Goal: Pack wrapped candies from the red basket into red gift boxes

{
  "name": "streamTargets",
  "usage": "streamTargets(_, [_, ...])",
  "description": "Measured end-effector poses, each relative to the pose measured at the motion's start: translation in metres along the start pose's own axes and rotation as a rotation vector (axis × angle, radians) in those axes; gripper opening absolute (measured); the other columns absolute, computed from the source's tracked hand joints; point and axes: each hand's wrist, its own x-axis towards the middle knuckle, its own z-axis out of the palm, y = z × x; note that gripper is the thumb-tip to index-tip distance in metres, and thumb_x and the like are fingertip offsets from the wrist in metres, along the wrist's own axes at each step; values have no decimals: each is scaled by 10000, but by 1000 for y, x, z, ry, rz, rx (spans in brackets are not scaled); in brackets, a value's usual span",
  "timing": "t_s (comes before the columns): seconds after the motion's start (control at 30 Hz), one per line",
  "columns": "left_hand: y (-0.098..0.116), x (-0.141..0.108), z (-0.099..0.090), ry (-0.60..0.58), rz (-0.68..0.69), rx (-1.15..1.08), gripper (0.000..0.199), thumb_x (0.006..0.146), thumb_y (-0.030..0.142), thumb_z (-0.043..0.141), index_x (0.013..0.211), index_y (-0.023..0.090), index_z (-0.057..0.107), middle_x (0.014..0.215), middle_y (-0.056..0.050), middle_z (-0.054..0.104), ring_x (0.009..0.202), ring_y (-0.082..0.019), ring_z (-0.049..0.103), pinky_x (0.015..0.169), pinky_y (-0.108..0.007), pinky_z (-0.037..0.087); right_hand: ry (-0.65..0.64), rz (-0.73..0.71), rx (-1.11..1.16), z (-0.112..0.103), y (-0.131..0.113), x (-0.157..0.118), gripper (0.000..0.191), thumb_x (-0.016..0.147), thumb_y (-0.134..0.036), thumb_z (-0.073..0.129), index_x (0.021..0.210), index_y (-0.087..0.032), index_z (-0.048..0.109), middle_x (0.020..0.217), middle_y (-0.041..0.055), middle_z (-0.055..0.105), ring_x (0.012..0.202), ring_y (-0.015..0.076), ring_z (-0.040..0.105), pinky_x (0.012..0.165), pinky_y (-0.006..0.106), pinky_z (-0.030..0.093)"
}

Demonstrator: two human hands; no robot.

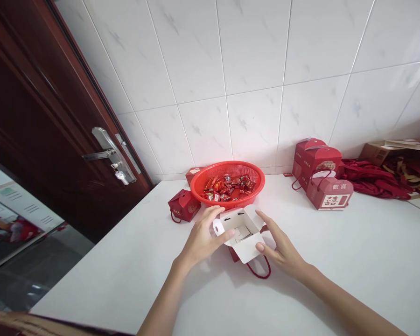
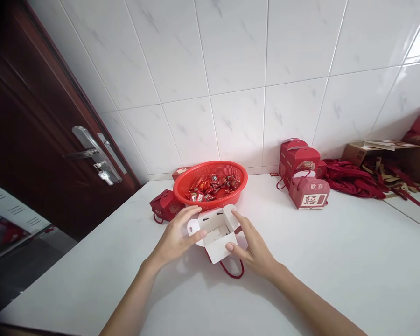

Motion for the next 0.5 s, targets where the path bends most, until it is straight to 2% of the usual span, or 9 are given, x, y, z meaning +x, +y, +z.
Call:
streamTargets(0.1, [-4,11,-10,49,8,-65,428,877,502,631,1210,235,660,1307,-94,648,1236,-283,592,1053,-426,481,33,-52,-10,-2,-1,-1,618,985,-563,399,1536,-317,268,1344,113,549,1057,243,619,932,410,519])
streamTargets(0.2, [-15,31,-22,90,-23,-154,371,853,478,649,1114,221,711,1220,-94,701,1164,-276,639,1035,-420,493,119,-33,-3,-4,-4,-1,529,1002,-550,349,1475,-314,370,1339,101,563,1038,231,635,897,384,529])
streamTargets(0.27, [-24,50,-30,107,-55,-212,361,819,461,676,1076,212,724,1173,-93,724,1112,-273,664,1016,-416,503,210,19,7,-6,-7,0,457,1007,-534,335,1364,-291,486,1227,90,623,973,221,647,848,362,534])
streamTargets(0.33, [-29,73,-35,90,-75,-224,362,802,437,678,1073,201,721,1145,-92,737,1077,-267,676,992,-400,511,296,73,10,-9,-8,2,381,1003,-517,352,1127,-264,609,1039,71,657,883,212,640,780,338,525])
streamTargets(0.37, [-31,85,-37,55,-83,-191,363,807,431,661,1077,195,717,1141,-93,738,1073,-262,675,978,-383,512,334,98,5,-10,-7,3,355,991,-511,385,974,-253,627,940,59,648,827,207,625,739,326,513])
streamTargets(0.43, [-32,109,-35,-89,-115,-53,372,832,430,607,1100,193,710,1149,-95,734,1081,-250,666,940,-340,511,388,143,-17,-12,-4,5,345,940,-498,477,725,-240,556,775,36,589,719,197,573,664,313,479])
streamTargets(0.5, [-31,128,-30,-267,-172,102,364,792,443,637,1057,213,731,1092,-85,749,1031,-258,679,870,-319,515,408,197,-40,-13,1,7,346,871,-464,544,620,-239,468,672,14,525,637,185,516,616,312,445])
